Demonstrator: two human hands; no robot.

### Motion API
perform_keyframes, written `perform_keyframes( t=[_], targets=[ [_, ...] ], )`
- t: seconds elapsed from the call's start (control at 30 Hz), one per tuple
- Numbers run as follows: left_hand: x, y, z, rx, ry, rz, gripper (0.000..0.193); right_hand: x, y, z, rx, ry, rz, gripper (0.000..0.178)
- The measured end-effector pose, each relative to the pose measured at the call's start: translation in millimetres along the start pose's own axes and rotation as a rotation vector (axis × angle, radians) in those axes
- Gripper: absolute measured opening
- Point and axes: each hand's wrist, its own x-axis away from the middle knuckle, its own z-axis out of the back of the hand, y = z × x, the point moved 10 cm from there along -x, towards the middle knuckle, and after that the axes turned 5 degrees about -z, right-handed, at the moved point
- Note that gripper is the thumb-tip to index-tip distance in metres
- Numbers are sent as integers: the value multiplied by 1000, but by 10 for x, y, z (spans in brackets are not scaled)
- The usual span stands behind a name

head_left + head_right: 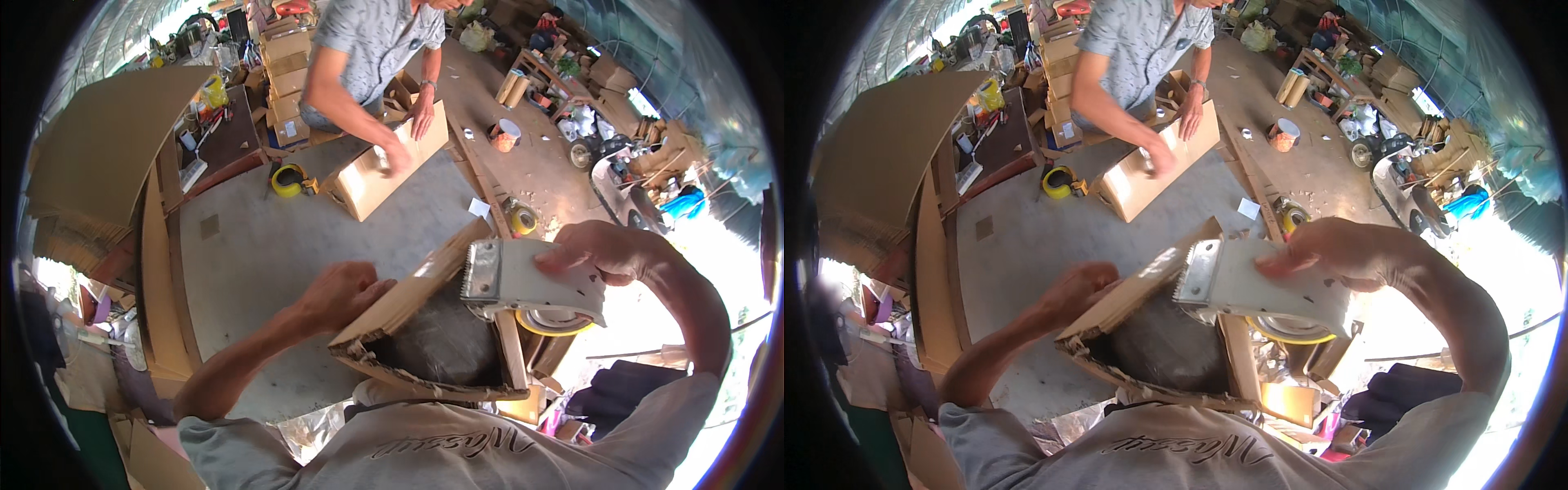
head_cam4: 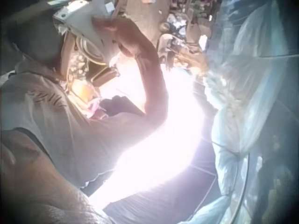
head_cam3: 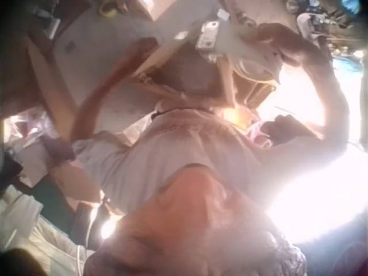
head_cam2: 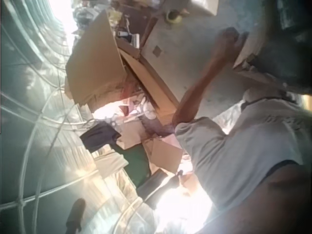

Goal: The person folds flat cardboard sheets into box shapes and secures the seams with a handheld tape dispenser. They repeatedly fold flaps, apply tape to edges, and rotate the boxes to seal multiple sides. A second person works nearby on similar boxes.

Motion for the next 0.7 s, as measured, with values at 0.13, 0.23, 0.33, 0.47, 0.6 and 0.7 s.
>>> perform_keyframes(
  t=[0.13,0.23,0.33,0.47,0.6,0.7],
  targets=[
    [108,437,293,567,71,-160,44,3,-59,-109,99,-60,52,52],
    [505,1137,447,445,71,-209,68,57,-67,-158,85,-139,134,54],
    [755,1697,260,-248,219,-167,99,36,-54,-231,96,-173,187,54],
    [702,2009,-120,-708,331,-23,133,93,-40,-245,296,-149,227,55],
    [658,2312,-380,-807,414,3,126,-66,43,-226,352,-246,304,55],
    [556,2362,-459,-794,458,50,121,-171,92,-210,257,-298,345,56]
  ],
)
